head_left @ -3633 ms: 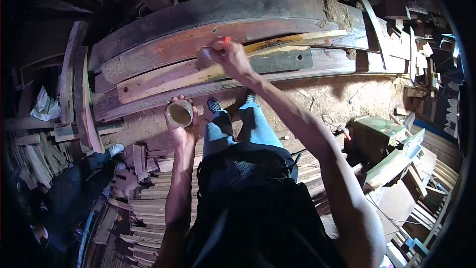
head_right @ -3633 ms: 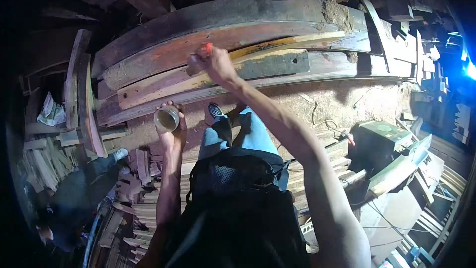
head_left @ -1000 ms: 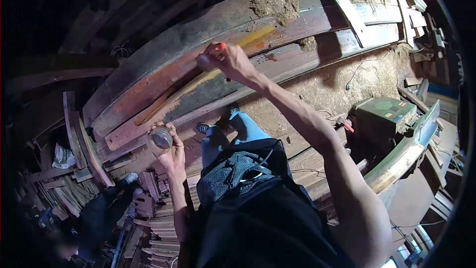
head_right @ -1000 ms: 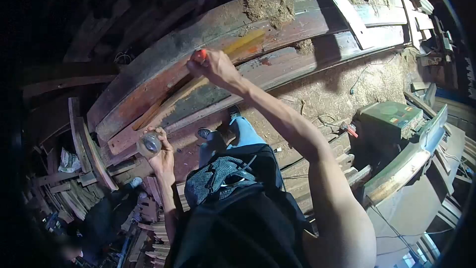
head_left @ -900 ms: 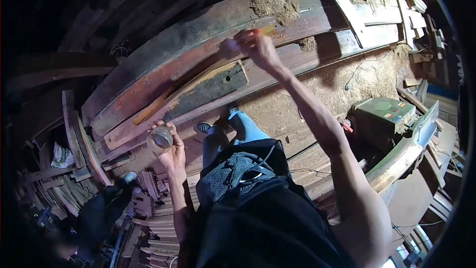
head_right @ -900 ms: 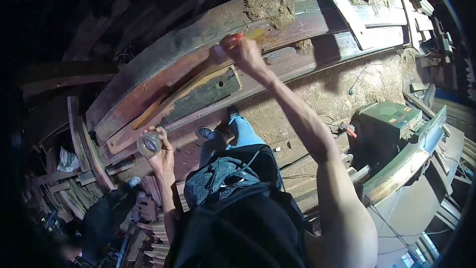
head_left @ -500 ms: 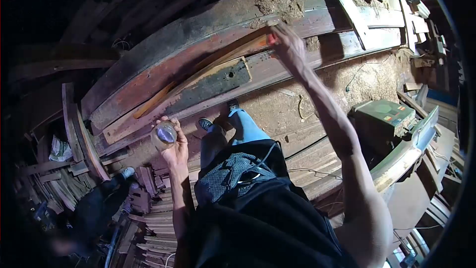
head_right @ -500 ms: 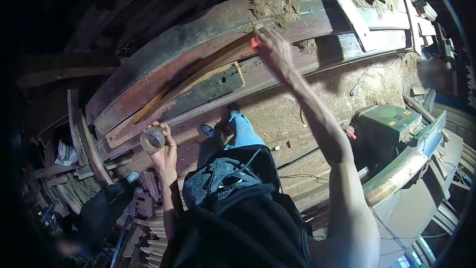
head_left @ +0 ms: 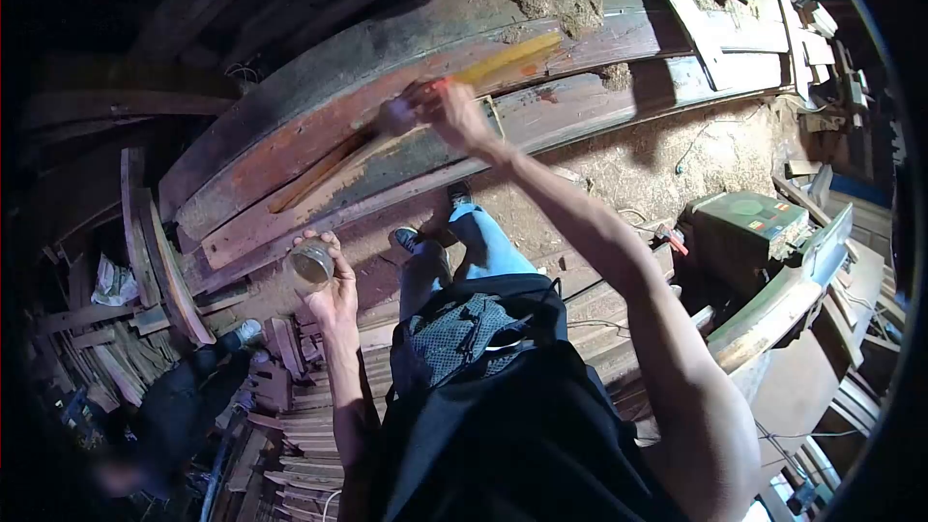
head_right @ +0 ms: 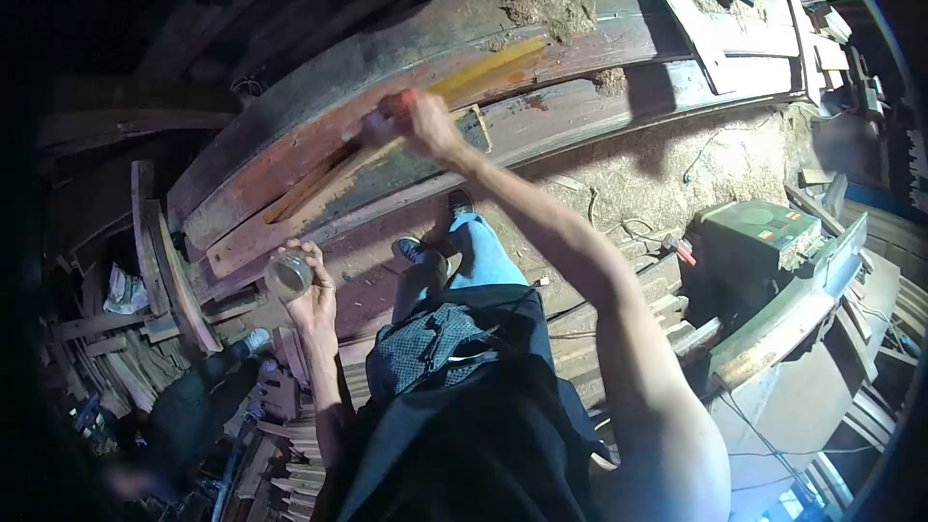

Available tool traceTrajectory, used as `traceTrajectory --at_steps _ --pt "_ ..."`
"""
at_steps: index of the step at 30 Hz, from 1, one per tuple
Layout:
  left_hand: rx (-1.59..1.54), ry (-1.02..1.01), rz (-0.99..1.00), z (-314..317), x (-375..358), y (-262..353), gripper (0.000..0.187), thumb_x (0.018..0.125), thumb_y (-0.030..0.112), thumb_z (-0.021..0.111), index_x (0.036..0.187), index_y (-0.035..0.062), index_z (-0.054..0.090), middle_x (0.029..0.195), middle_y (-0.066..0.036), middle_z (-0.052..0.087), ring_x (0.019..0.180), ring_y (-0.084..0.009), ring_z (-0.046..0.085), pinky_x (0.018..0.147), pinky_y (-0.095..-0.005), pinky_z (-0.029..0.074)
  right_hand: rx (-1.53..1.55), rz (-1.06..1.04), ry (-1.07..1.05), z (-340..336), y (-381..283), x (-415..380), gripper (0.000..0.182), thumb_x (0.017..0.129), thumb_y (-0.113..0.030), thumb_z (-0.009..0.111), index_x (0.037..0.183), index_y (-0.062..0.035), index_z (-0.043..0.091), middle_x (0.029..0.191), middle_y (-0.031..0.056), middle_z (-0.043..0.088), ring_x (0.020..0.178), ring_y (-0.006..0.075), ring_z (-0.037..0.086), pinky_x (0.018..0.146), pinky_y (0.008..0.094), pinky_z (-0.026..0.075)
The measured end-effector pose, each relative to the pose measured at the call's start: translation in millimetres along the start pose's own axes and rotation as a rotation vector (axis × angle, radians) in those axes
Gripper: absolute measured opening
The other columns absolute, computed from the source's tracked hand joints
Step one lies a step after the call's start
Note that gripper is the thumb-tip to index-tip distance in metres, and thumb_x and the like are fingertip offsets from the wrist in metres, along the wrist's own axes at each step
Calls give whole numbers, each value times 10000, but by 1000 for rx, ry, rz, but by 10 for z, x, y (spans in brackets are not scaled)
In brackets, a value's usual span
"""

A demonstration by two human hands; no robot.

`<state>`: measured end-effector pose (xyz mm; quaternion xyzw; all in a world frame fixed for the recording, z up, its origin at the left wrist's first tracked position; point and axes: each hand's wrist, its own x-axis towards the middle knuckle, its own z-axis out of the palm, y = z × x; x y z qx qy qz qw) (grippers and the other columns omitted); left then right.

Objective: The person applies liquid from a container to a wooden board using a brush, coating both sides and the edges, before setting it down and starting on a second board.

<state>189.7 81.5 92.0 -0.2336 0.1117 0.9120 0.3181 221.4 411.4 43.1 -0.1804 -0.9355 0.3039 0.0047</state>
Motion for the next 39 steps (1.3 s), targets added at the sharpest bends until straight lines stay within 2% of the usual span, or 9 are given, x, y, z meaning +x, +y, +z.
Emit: traceTrajectory --at_steps 1,9,15,19,28,33,36,38,39 --pt "-13 -4 1 -29 8 19 266 889 188 686 1125 67 662 1169 -82 613 1094 -296 568 850 -389 615 491 60 163 -62 353 -19 285 816 -135 707 1080 -43 654 940 155 702 878 301 673 794 436 509" --pt "-64 -27 16 -205 -42 92 298 848 176 728 1121 72 667 1161 -78 607 1101 -270 544 856 -378 615 -91 230 746 -1476 1795 -269 233 918 -359 617 924 -148 717 805 128 717 732 350 691 653 437 532" --pt "-91 -29 63 -437 -166 306 330 837 156 733 1147 70 662 1195 -82 594 1134 -294 539 879 -397 612 -368 -59 390 -551 111 -130 140 895 -200 626 975 -86 639 900 92 669 674 267 646 593 383 529" --pt "-140 -28 85 -520 -314 533 293 870 154 696 1148 70 656 1195 -88 591 1135 -293 541 881 -400 608 -329 -150 62 478 -1172 -26 436 885 -190 532 1310 -98 544 1166 158 608 959 317 662 723 426 561" --pt "-111 76 264 -883 -640 1126 266 960 215 599 1166 48 620 1170 -138 618 1085 -305 588 856 -381 607 377 -225 -175 1580 -2882 351 235 893 -189 597 1107 -92 599 1037 204 662 843 344 692 680 449 573" --pt "-167 -9 224 -883 -634 1255 279 930 202 641 1156 41 616 1193 -101 585 1081 -262 566 871 -386 599 596 -238 -25 2053 -2072 659 169 881 -213 649 951 -62 620 792 125 679 696 320 676 619 397 542" --pt "-167 -37 180 -802 -599 1280 265 949 247 621 1146 69 625 1206 -76 581 1075 -295 578 865 -404 601 448 -235 143 964 -1517 359 214 910 -245 635 942 -37 671 795 147 680 698 277 667 627 388 520" --pt "-147 -6 185 -764 -545 1274 264 956 287 614 1106 71 637 1183 -71 591 1074 -299 586 861 -405 601 -20 -19 -149 497 -758 296 554 899 -274 652 1396 -90 492 1295 142 567 987 338 623 777 400 529" --pt "-153 -9 187 -774 -495 1285 264 956 287 614 1106 71 637 1183 -71 591 1074 -299 586 861 -405 601 88 -45 -6 329 -315 174 473 909 -252 641 1326 -64 518 1220 139 593 968 306 629 780 396 532"
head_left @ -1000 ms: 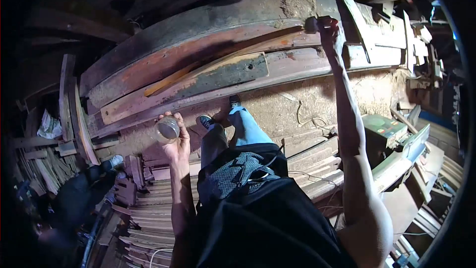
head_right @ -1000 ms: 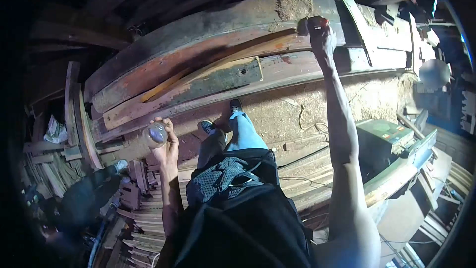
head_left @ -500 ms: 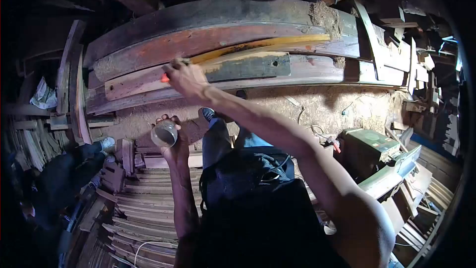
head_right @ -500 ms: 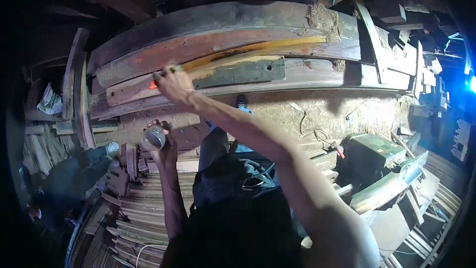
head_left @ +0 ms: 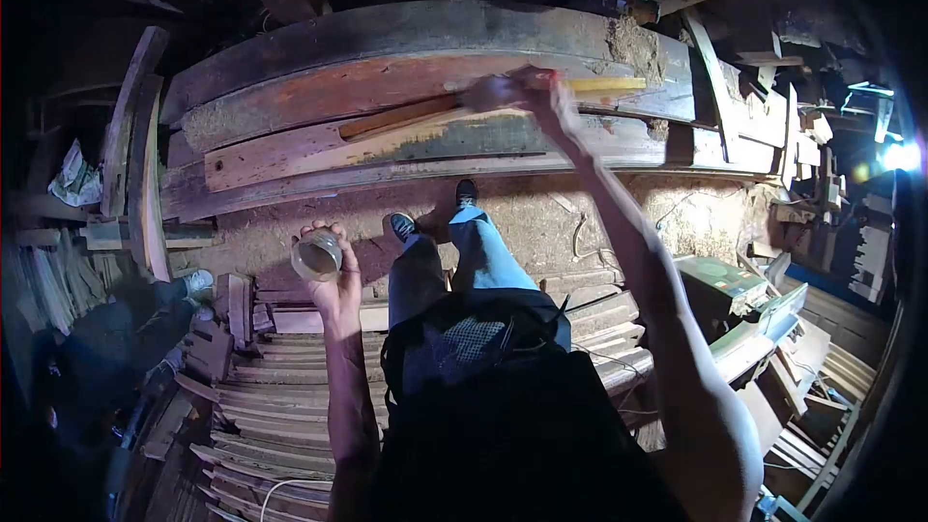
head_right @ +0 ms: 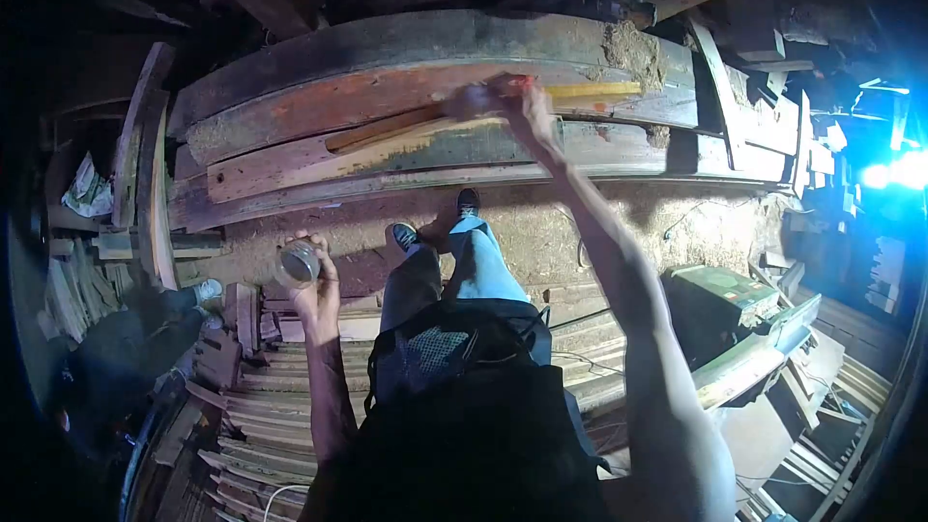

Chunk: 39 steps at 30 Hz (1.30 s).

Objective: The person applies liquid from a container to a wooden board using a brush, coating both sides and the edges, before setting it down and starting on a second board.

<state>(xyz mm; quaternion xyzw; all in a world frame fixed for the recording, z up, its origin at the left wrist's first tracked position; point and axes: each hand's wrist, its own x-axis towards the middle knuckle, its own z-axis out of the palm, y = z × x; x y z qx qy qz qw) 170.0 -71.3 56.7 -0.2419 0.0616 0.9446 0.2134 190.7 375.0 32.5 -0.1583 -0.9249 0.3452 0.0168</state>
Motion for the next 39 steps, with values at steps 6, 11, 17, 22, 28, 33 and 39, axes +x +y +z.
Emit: traceTrajectory --at_steps 6,11,17,22,28,33,39 --pt "-71 -39 -107 31 150 -53 236 900 180 666 1103 59 656 1148 -100 611 1095 -309 571 871 -408 612 17 -292 784 -1302 2110 -82 119 910 -132 639 971 -31 656 873 69 701 766 183 665 699 324 517" --pt "-58 -25 -123 30 171 -120 288 862 132 703 1138 63 661 1180 -106 611 1121 -315 560 888 -419 610 -411 153 552 -1638 1330 -298 217 942 -268 545 891 -96 666 835 130 679 766 324 667 661 396 495" --pt "46 43 -94 126 196 -234 238 920 237 660 1107 88 661 1153 -82 639 1081 -313 602 834 -398 620 -303 -24 328 -319 -304 -32 225 929 -260 558 1089 -133 652 1011 116 691 855 320 682 654 431 536" --pt "205 -5 -63 224 165 -293 248 909 237 666 1121 106 664 1162 -70 648 1098 -315 600 833 -405 616 -216 -185 -75 606 -1658 134 296 915 -236 555 1159 -74 598 1167 176 642 1038 317 659 800 436 561" --pt "-22 61 -121 217 99 -382 261 902 230 673 1136 116 663 1171 -61 644 1102 -300 594 837 -428 609 186 -146 -182 1045 -1708 279 260 904 -297 604 1079 -106 617 957 181 681 789 392 674 633 462 556" --pt "91 -13 -121 138 154 -558 262 893 182 677 1136 86 657 1184 -84 618 1110 -304 571 860 -416 610 26 -77 108 172 -357 74 193 917 -196 598 1014 -31 625 848 169 675 738 326 670 653 420 535" --pt "74 -3 -147 110 262 -825 270 884 178 680 1135 80 663 1166 -112 632 1093 -333 585 848 -415 615 287 -76 481 -1486 1753 -513 212 887 -148 646 1085 -89 692 1009 64 709 826 215 694 652 309 546"
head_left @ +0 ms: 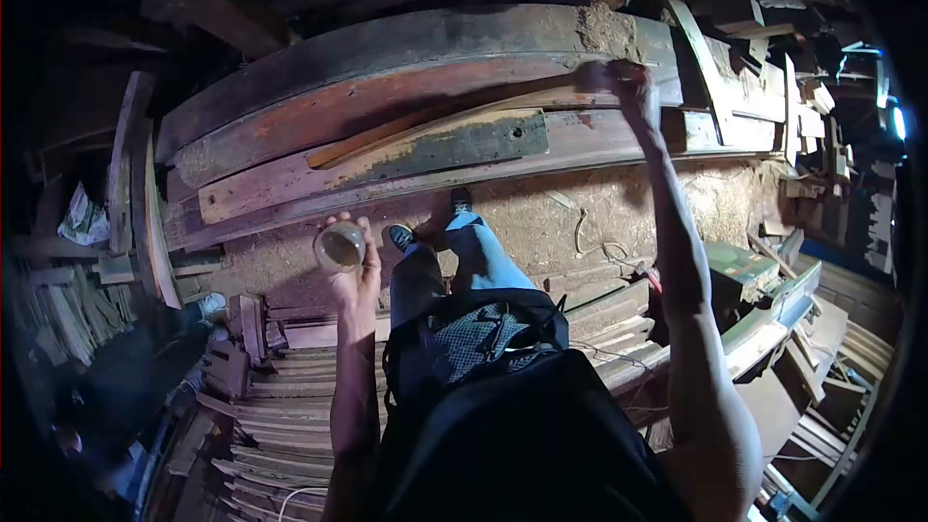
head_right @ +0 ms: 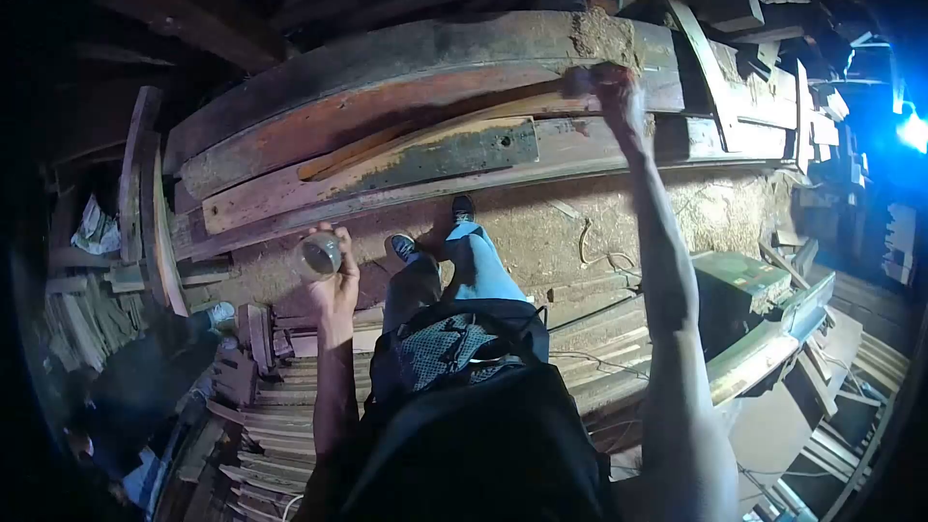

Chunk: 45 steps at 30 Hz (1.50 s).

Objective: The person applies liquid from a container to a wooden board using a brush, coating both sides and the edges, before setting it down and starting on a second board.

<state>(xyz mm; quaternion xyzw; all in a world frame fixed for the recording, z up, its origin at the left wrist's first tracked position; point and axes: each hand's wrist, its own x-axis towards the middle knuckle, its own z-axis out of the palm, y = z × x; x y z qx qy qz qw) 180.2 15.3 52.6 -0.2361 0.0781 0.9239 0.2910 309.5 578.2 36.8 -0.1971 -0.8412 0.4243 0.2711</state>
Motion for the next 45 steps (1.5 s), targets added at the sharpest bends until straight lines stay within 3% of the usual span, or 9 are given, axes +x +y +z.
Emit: traceTrajectory --at_steps 2,3,5,7,8,11,13,24,45 --pt "82 23 31 39 38 -107 264 900 214 668 1131 87 660 1158 -115 641 1080 -340 599 843 -420 613 -261 -24 51 -188 -94 75 204 910 -194 619 1058 -73 693 968 80 717 836 194 697 691 304 543" --pt "163 17 62 111 32 -172 263 916 243 654 1131 92 654 1156 -109 642 1075 -327 606 844 -416 611 -533 222 32 -290 -769 54 234 933 -234 600 1054 -51 680 939 99 720 829 187 695 724 314 535" --pt "161 64 55 102 94 -227 256 945 293 620 1111 100 644 1141 -80 647 1064 -284 621 823 -381 614 -227 -36 -18 -88 -1445 -62 163 884 -70 640 1036 -69 699 910 66 729 842 164 697 729 304 539" --pt "236 154 61 381 116 -412 253 953 324 612 1073 105 650 1099 -55 659 1034 -260 642 803 -359 615 -71 169 -53 318 -2270 -287 193 876 -60 676 1067 -49 696 982 81 744 818 161 709 760 285 544" --pt "220 133 31 322 170 -443 266 953 346 610 1076 114 646 1102 -44 660 1018 -256 649 798 -368 612 -306 -38 -186 387 -2602 -407 248 858 -36 698 1105 -32 678 999 96 745 816 173 712 770 276 544" --pt "177 98 -54 157 314 -534 319 952 444 591 1088 159 635 1154 0 647 995 -234 657 782 -394 595 -109 -50 -310 884 -3113 -785 198 769 -79 778 954 -44 714 889 82 700 823 255 686 734 348 563" --pt "193 146 -4 89 369 -593 336 943 439 604 1121 155 629 1144 -17 665 991 -257 671 798 -407 600 137 -224 -326 1152 -3411 -861 258 784 -38 746 1036 -88 720 853 62 635 753 262 637 665 359 547" --pt "318 175 70 225 301 -788 509 929 547 578 1179 107 519 1133 -59 597 1044 -267 608 797 -418 576 91 -227 -461 1384 -3467 -1085 305 803 -80 710 1099 -109 644 915 109 630 791 303 636 681 394 551" --pt "293 -1 54 -174 367 -658 399 981 491 526 1134 132 609 1123 -21 658 1025 -184 630 906 -335 526 76 -37 -511 1545 -3504 -981 191 847 -142 629 994 -40 561 889 178 609 782 396 618 650 460 488"
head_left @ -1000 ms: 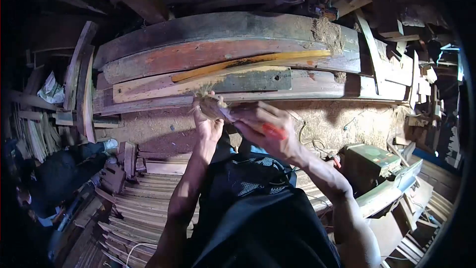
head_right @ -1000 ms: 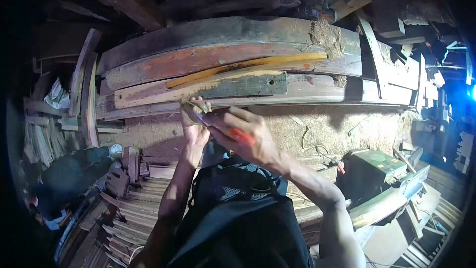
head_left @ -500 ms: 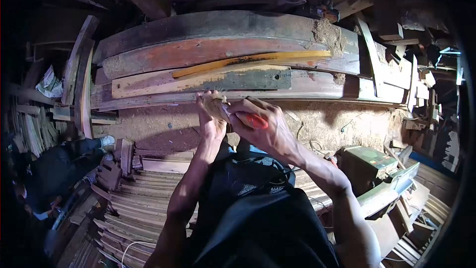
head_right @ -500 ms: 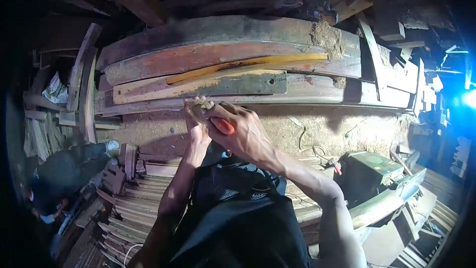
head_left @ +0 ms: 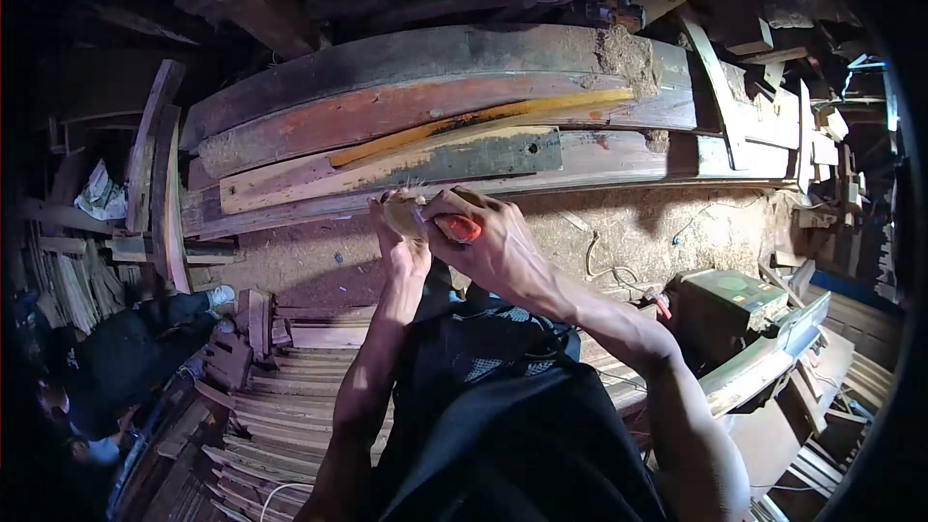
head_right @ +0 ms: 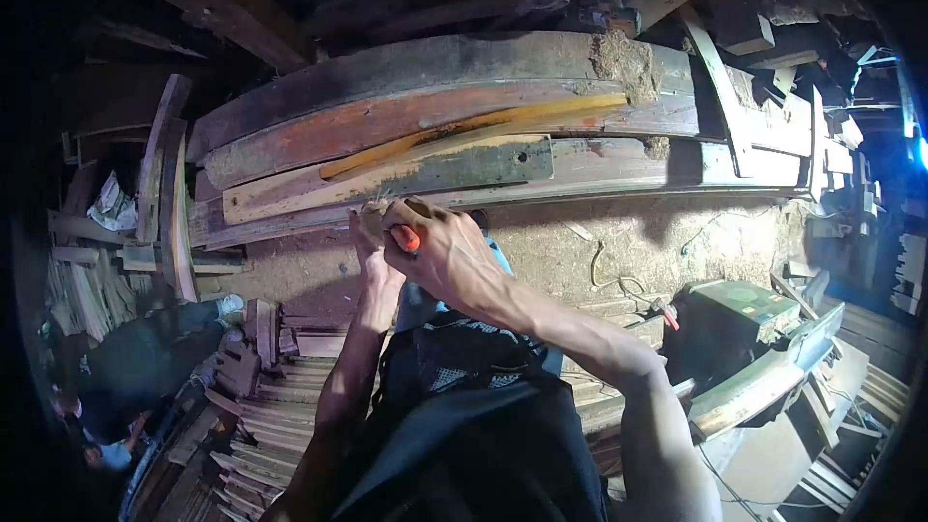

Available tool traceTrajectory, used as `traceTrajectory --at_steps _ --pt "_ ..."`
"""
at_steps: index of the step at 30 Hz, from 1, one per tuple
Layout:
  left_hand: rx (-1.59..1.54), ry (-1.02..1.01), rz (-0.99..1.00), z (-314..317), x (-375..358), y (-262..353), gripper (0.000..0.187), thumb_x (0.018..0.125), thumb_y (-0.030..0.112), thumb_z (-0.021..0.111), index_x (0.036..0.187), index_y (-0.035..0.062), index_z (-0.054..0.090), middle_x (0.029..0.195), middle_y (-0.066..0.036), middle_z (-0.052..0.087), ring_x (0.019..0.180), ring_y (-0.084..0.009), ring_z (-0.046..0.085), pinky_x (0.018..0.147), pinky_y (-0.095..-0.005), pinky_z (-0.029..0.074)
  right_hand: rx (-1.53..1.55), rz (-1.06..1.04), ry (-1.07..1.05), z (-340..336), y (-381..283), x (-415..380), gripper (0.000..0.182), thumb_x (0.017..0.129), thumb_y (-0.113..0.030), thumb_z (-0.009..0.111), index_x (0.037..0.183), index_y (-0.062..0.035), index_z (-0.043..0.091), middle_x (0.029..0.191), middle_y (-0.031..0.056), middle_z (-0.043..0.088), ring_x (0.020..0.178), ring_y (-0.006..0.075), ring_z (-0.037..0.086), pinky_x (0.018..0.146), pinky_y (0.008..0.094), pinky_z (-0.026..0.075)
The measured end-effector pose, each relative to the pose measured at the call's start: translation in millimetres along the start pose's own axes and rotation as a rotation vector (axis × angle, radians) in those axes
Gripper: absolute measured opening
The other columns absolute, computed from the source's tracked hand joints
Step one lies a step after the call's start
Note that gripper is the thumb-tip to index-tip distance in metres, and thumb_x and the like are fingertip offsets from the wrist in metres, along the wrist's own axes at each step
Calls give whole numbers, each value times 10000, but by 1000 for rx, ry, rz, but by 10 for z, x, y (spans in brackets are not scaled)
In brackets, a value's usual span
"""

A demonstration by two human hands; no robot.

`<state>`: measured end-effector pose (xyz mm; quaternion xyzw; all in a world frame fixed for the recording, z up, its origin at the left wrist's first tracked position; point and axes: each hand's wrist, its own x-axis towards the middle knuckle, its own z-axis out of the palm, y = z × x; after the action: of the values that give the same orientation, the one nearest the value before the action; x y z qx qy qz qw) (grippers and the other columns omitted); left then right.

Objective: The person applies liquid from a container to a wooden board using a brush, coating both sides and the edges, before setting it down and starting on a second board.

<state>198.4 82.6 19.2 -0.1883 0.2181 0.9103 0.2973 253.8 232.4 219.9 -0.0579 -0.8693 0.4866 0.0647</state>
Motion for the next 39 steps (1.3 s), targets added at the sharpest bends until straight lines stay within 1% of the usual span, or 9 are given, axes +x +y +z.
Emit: traceTrajectory --at_steps 14,20,22,23,25,26,28,31,39 --pt "-1 12 4 325 -13 -62 404 1012 492 454 1069 130 623 1146 -61 636 1104 -201 594 1002 -390 464 -136 -27 0 184 196 68 317 858 -257 676 1082 -50 590 883 185 649 732 395 646 610 461 505" --pt "20 155 -69 470 -125 69 389 1003 478 482 1037 132 657 1093 -50 677 1057 -217 635 948 -402 509 -173 96 -199 -31 241 114 413 857 -316 689 1178 -81 578 1167 185 603 885 395 660 690 449 545" --pt "-14 47 -60 145 -92 113 368 997 473 498 1058 147 659 1105 -23 675 1056 -211 635 919 -391 525 -173 -280 -61 -188 480 163 509 851 -336 701 1269 -88 548 1193 199 595 1046 398 629 826 446 552" --pt "-68 72 -82 57 -102 140 337 965 452 563 1064 145 660 1108 -30 678 1046 -232 643 886 -387 552 -117 -38 -164 -355 547 175 587 849 -362 704 1340 -102 514 1259 206 575 1195 397 553 953 443 516" --pt "-70 60 -78 33 -135 180 311 936 428 620 1036 139 673 1101 -41 685 1030 -261 652 844 -376 579 -257 50 -190 -629 770 272 587 860 -290 704 1386 -136 493 1364 197 531 1208 388 546 962 456 507" --pt "-71 55 -76 27 -154 201 299 921 417 649 1021 136 680 1097 -46 689 1022 -275 657 823 -371 592 -325 -93 -130 -695 991 286 579 861 -285 702 1381 -133 498 1374 179 531 1219 386 541 982 465 486" --pt "-75 264 -67 8 -198 246 305 921 425 646 1028 141 680 1094 -48 689 1032 -287 648 821 -381 594 -270 49 -165 -781 1379 345 555 829 -243 736 1330 -107 540 1168 112 614 1086 317 582 953 431 477" --pt "-89 114 -41 -75 -226 249 316 931 417 634 1065 133 674 1143 -49 672 1065 -291 625 823 -397 598 -695 -36 -52 -782 1939 542 545 789 -244 754 1288 -117 575 1127 71 603 1101 269 537 946 424 443" --pt "-287 -57 -5 13 -268 134 303 952 342 614 1144 109 631 1220 -70 617 1108 -330 573 872 -434 593 -930 -289 -137 -489 2758 858 256 790 -100 622 1045 -88 646 1043 63 581 1089 233 486 880 418 380"
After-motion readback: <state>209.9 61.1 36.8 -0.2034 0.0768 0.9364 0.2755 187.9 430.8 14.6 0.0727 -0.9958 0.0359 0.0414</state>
